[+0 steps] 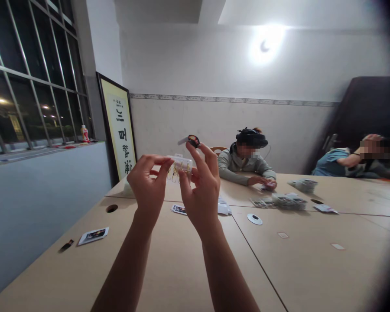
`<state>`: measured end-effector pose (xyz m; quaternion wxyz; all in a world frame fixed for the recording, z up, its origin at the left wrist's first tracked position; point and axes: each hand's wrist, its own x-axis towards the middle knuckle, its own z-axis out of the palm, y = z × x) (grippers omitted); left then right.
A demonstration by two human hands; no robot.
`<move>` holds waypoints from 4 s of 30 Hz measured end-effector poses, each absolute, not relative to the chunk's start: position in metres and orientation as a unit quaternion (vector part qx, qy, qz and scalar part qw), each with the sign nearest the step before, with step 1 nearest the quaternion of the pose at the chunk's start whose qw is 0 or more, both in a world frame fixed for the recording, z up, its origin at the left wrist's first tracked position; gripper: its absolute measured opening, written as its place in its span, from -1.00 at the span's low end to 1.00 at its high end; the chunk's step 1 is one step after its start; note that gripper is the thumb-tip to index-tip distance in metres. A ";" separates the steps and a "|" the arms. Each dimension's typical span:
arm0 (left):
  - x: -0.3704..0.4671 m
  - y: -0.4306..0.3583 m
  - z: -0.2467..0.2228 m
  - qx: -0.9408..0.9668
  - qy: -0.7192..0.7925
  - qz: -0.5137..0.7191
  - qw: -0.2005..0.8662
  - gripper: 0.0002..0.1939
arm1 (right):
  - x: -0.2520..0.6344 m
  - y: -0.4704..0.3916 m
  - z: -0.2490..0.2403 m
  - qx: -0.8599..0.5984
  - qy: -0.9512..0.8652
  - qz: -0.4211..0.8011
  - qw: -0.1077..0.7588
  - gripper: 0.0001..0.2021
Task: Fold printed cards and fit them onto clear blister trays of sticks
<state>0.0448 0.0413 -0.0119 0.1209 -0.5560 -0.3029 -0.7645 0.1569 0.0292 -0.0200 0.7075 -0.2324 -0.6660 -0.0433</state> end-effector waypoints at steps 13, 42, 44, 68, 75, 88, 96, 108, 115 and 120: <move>0.041 0.044 -0.010 -0.530 -0.289 -0.793 -0.077 -0.82 | 0.160 0.025 -0.018 -0.223 -0.682 -0.045 0.695 -0.38; 0.043 0.046 -0.012 -0.566 -0.279 -0.771 -0.087 -0.91 | 0.167 0.033 -0.016 -0.224 -0.671 0.038 0.706 -0.48; 0.044 0.045 -0.012 -0.569 -0.284 -0.768 -0.072 -0.93 | 0.167 0.032 -0.016 -0.217 -0.667 0.056 0.711 -0.49; 0.049 0.038 -0.012 -0.622 -0.283 -0.730 0.006 -0.90 | 0.167 0.032 -0.011 -0.200 -0.608 0.148 0.754 -0.56; 0.037 0.040 -0.007 -0.596 -0.227 -0.762 -0.112 -0.88 | 0.177 0.045 -0.013 -0.176 -0.600 0.220 0.749 -0.62; 0.034 0.033 -0.007 -0.693 -0.279 -0.664 -0.028 -0.93 | 0.173 0.042 -0.015 -0.185 -0.621 0.176 0.741 -0.63; 0.035 0.037 -0.008 -0.703 -0.295 -0.642 0.085 -0.90 | 0.170 0.034 -0.013 -0.195 -0.645 0.066 0.736 -0.62; 0.034 0.034 -0.008 -0.723 -0.257 -0.628 0.129 -0.89 | 0.171 0.032 -0.013 -0.192 -0.631 0.050 0.750 -0.62; 0.035 0.036 -0.006 -0.711 -0.235 -0.655 0.099 -0.77 | 0.169 0.027 -0.010 -0.174 -0.620 0.038 0.764 -0.64; 0.041 0.029 -0.010 -0.662 -0.250 -0.703 0.067 -0.74 | 0.170 0.023 -0.011 -0.173 -0.621 0.010 0.765 -0.63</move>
